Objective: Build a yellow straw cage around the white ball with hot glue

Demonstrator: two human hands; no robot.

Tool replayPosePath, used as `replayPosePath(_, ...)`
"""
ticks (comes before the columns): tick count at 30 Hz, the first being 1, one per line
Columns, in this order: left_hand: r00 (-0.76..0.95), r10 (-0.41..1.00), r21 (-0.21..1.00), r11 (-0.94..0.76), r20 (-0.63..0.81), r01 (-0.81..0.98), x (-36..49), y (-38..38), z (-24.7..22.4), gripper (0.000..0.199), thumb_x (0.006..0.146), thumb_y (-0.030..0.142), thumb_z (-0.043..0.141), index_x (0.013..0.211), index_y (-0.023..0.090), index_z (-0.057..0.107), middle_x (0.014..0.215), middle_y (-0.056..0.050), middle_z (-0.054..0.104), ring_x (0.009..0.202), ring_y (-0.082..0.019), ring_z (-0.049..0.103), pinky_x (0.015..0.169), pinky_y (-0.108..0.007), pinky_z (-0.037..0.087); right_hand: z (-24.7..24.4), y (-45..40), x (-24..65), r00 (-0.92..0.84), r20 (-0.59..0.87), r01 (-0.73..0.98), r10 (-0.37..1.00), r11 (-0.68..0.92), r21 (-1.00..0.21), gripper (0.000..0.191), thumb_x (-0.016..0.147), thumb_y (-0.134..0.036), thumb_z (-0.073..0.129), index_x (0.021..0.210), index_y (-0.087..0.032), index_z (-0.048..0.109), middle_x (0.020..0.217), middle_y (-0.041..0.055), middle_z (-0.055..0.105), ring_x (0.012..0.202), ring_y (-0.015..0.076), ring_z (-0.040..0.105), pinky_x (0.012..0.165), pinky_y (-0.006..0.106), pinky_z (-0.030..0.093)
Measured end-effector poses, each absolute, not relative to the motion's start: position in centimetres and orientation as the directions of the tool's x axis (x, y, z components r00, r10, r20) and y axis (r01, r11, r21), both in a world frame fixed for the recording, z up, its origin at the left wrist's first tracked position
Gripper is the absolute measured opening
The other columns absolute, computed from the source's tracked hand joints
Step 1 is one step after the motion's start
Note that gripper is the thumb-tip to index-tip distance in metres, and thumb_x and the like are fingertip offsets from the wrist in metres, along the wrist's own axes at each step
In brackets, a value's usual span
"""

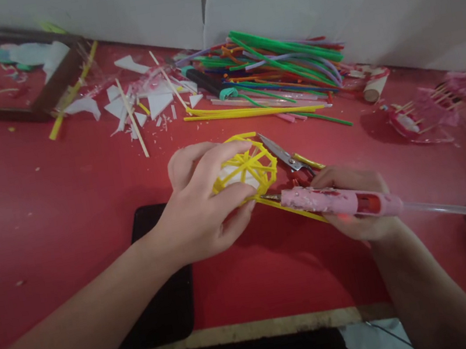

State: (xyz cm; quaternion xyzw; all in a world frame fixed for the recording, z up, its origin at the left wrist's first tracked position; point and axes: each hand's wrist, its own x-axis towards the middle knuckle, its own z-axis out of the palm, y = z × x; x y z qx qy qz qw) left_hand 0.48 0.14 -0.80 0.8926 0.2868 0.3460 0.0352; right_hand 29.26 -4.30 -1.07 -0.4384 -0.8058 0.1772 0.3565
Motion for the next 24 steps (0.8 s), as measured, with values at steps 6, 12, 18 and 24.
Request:
replayPosePath(6, 0.598, 0.546, 0.261, -0.827, 0.586, 0.499, 0.53, 0.18, -0.66, 0.007, 0.091, 0.023, 0.063, 0.091, 0.024, 0.070, 0.147, -0.012, 0.054, 0.122, -0.038, 0.055, 0.102, -0.066, 0.045, -1.23, -4.32, 29.28, -0.364, 0.423, 0.583, 0.830, 0.558, -0.591, 0.007, 0.086, -0.031, 0.064, 0.086, -0.025, 0.062, 0.074, 0.0031, 0.066, 0.064, 0.0190, 0.064, 0.055, 0.034, 0.051)
replayPosePath(12, 0.601, 0.538, 0.253, -0.831, 0.591, 0.495, 0.51, 0.18, -0.68, 0.005, 0.091, 0.022, 0.064, 0.091, 0.024, 0.069, 0.147, -0.013, 0.053, 0.123, -0.038, 0.054, 0.103, -0.065, 0.044, -1.25, -4.34, 29.27, -0.349, 0.419, 0.578, 0.838, 0.544, -0.608, 0.017, 0.089, -0.040, 0.062, 0.083, -0.025, 0.060, 0.071, 0.0028, 0.064, 0.060, 0.0184, 0.061, 0.052, 0.033, 0.047)
replayPosePath(18, 0.589, 0.526, 0.244, -0.835, 0.613, 0.493, 0.59, 0.22, -0.81, 0.005, 0.090, 0.022, 0.066, 0.093, 0.022, 0.070, 0.145, -0.014, 0.054, 0.123, -0.037, 0.054, 0.103, -0.062, 0.045, -1.38, -4.31, 29.30, -0.342, 0.424, 0.585, 0.839, 0.543, -0.602, 0.017, 0.086, -0.038, 0.064, 0.080, -0.024, 0.058, 0.069, -0.0001, 0.062, 0.060, 0.0154, 0.059, 0.053, 0.030, 0.045)
replayPosePath(24, 0.596, 0.533, 0.244, -0.832, 0.601, 0.498, 0.58, 0.19, -0.73, 0.005, 0.089, 0.021, 0.067, 0.091, 0.023, 0.071, 0.145, -0.014, 0.055, 0.123, -0.038, 0.055, 0.105, -0.063, 0.045, -1.36, -4.41, 29.32, -0.326, 0.415, 0.598, 0.850, 0.525, -0.605, 0.014, 0.084, -0.035, 0.064, 0.078, -0.024, 0.058, 0.069, 0.0006, 0.061, 0.059, 0.0157, 0.057, 0.051, 0.030, 0.041)
